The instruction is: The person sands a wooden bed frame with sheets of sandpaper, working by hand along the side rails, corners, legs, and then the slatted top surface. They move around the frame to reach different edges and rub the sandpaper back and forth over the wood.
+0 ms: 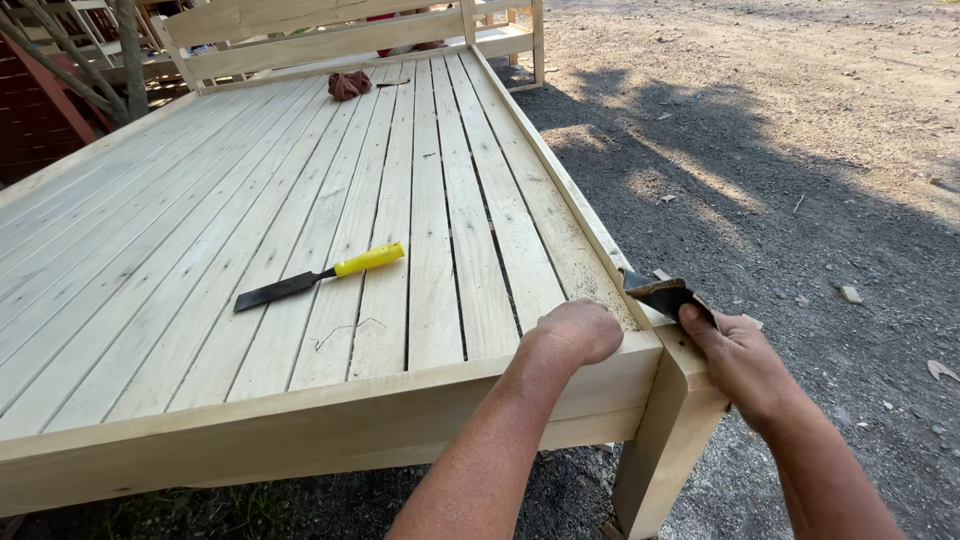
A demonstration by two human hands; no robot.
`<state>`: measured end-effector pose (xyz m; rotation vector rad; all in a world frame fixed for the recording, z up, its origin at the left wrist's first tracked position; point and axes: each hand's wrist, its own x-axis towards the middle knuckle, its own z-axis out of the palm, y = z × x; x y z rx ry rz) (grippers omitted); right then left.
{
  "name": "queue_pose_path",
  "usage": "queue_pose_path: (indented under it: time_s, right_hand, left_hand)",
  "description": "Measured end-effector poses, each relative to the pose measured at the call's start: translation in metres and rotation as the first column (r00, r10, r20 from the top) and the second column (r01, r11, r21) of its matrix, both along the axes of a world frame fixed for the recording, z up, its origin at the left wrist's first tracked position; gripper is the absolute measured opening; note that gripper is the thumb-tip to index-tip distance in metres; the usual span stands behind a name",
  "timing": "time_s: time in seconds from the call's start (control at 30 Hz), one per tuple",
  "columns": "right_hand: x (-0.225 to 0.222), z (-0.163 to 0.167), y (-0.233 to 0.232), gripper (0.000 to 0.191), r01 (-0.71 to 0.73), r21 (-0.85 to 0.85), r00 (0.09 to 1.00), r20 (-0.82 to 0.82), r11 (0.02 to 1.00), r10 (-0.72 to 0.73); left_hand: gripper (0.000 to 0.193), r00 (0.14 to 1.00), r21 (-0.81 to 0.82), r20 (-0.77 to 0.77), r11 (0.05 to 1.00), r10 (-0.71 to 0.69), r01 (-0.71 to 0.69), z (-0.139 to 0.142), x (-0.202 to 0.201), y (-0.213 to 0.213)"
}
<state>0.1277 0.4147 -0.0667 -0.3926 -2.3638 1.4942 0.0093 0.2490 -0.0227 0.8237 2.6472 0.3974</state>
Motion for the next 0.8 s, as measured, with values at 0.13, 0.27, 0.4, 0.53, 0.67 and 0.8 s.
queue_pose_path:
  time_s: [0.13, 0.27, 0.4, 0.53, 0.67, 0.8]
  right_hand:
    - [0.048, -0.032, -0.001, 0.046, 0.150, -0.197, 0.988, 0.054, 0.969, -0.142]
    - [0.061, -0.054, 0.015, 0.061, 0.146, -0.291, 0.989, 0.039, 0.946, -0.140]
    - [-0.002, -0.033, 0.022, 0.062, -0.010, -0.330, 1.000, -0.017, 0.944, 0.004]
    - [0.021, -0.025, -0.005, 0.061, 0.149, -0.523, 0.979, -0.039, 0.839, -0.198]
    - [0.069, -0.032, -0.033, 0.055, 0.262, -0.603, 0.927, -0.060, 0.754, -0.370]
    - [0.029, -0.011, -0.027, 0.059, 0.194, -0.587, 0.962, -0.044, 0.786, -0.271]
  left_hand:
    - [0.044, 1.000, -0.002, -0.010, 1.000, 0.001, -0.001, 0.017, 0.012, -0.001]
    - [0.047, 0.988, 0.120, 0.101, 0.985, 0.115, -0.127, 0.025, 0.021, 0.005]
    - [0.047, 0.999, 0.196, -0.041, 0.981, 0.016, -0.007, 0.019, 0.021, 0.008]
    - [0.047, 0.999, 0.202, -0.006, 0.979, 0.032, -0.030, 0.009, 0.015, 0.008]
    - [0.048, 0.999, 0.231, 0.028, 0.973, -0.020, 0.013, 0.012, 0.014, 0.006]
    - [0.045, 0.997, 0.194, -0.002, 0.978, -0.079, 0.078, 0.019, 0.022, -0.001]
